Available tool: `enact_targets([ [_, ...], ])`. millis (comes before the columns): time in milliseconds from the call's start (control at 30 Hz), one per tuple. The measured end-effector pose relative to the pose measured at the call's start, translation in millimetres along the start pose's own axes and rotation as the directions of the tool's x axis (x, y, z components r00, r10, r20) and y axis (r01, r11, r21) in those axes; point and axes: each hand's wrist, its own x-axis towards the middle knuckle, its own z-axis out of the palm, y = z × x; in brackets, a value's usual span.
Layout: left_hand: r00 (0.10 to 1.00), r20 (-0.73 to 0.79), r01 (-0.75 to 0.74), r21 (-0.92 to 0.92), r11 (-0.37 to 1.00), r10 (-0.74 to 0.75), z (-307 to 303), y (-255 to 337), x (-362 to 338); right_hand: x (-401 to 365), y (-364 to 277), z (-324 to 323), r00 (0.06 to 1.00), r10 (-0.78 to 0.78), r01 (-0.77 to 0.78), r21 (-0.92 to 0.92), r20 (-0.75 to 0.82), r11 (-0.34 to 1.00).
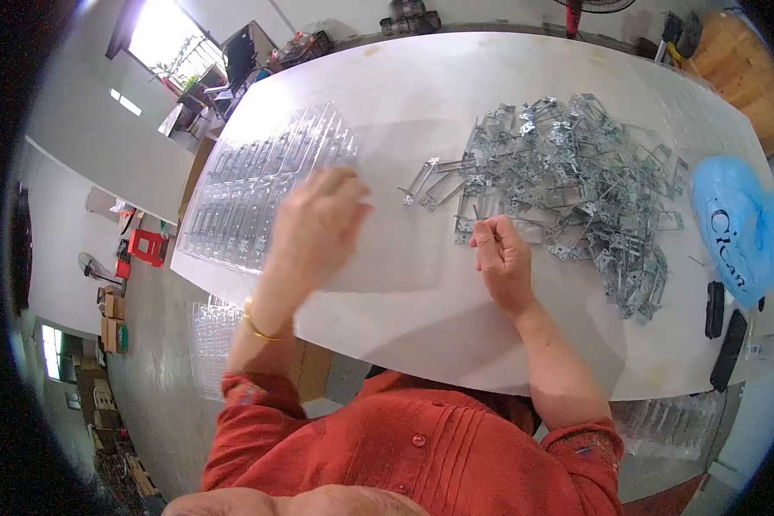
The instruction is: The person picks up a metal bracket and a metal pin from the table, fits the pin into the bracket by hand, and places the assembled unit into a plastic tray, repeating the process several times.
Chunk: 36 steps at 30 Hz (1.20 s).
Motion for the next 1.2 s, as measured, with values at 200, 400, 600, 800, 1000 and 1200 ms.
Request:
enact_targets([
  [200, 0.982, 0.060, 0.186, -0.220, 0.958, -0.177, 124, -7, 10, 0, -5, 0, 0.999, -0.026, 0.025, -0.056, -0.019, 0.998],
  [400, 0.932, 0.152, 0.360, -0.308, 0.881, -0.328, 165, -25, 18, 1, 1, 1, 0.993, -0.108, 0.111, -0.076, 0.041, 0.991],
  [600, 0.932, 0.088, 0.358, -0.372, 0.856, -0.352, 186, -33, 19, 0, -4, 4, 0.999, -0.053, 0.054, -0.124, 0.007, 0.991],
  [800, 0.869, 0.077, 0.416, -0.649, 0.637, -0.489, 156, -21, 19, 1, -5, 4, 0.999, -0.020, 0.022, -0.073, 0.033, 0.997],
  [1000, 0.921, 0.388, 0.379, -0.911, -0.164, -0.025, 149, -6, -2, 8, -5, -6, 0.967, -0.168, 0.167, -0.021, -0.193, 0.986],
  [1200, 0.885, 0.435, 0.458, -0.748, -0.480, 0.166, 155, 10, -15, 16, -9, -16, 0.958, -0.161, 0.175, 0.038, -0.237, 0.984],
])
